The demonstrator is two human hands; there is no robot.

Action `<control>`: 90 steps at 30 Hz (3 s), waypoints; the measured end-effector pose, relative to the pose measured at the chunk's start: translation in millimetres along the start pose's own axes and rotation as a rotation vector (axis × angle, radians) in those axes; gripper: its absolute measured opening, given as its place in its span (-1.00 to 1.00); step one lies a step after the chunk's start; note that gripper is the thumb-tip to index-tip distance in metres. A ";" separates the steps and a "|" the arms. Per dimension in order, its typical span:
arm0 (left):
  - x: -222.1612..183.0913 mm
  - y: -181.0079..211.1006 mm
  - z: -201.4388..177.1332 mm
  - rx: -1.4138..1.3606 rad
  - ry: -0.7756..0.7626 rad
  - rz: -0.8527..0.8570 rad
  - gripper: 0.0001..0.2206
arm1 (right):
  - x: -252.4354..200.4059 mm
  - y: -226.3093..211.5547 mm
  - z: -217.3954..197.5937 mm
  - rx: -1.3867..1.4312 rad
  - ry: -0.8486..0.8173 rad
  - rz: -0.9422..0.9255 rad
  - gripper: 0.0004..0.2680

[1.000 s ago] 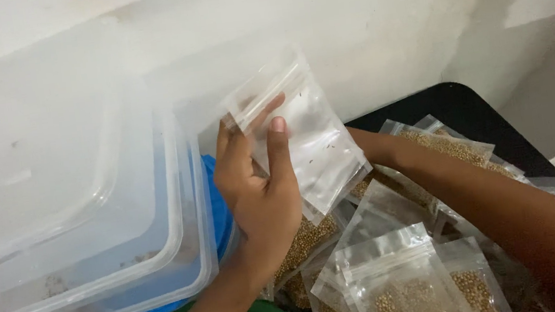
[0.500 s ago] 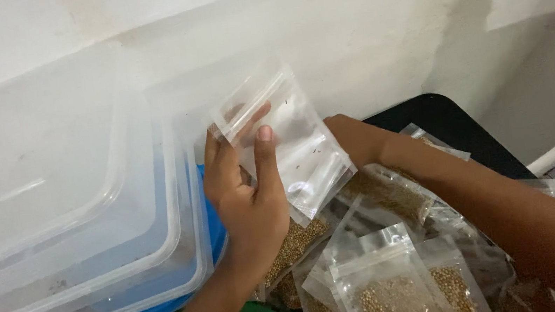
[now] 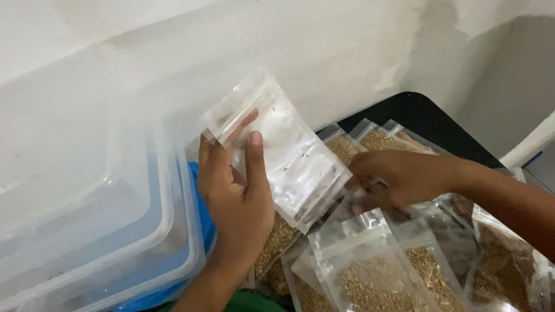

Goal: Manually filling small plastic pouches with soybeans using a measuring spoon from a larger container.

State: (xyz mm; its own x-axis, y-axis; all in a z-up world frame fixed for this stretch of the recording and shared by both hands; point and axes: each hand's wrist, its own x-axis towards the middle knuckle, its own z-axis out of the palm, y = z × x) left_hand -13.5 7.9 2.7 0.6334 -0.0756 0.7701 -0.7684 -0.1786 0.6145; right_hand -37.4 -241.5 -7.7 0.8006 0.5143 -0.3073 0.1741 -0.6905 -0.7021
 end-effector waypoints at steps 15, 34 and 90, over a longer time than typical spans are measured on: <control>5.4 98.6 -39.2 -0.128 -0.407 -0.955 -0.44 | -124.7 -98.0 -4.3 0.220 1.117 0.030 -0.87; -244.5 196.8 -242.8 -0.377 0.482 -1.132 -0.32 | -167.0 -245.7 323.6 0.501 0.659 -0.123 -0.51; -278.5 52.2 -337.8 0.220 0.294 -0.785 -0.38 | -56.3 -196.1 305.3 -0.330 0.660 -0.523 -0.64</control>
State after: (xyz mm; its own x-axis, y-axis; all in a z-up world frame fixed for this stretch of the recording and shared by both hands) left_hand -260.8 351.0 -121.8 0.9007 0.4006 0.1683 -0.0640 -0.2608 0.9633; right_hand -291.7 20.3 -48.8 0.7217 0.4770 0.5016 0.6820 -0.6137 -0.3978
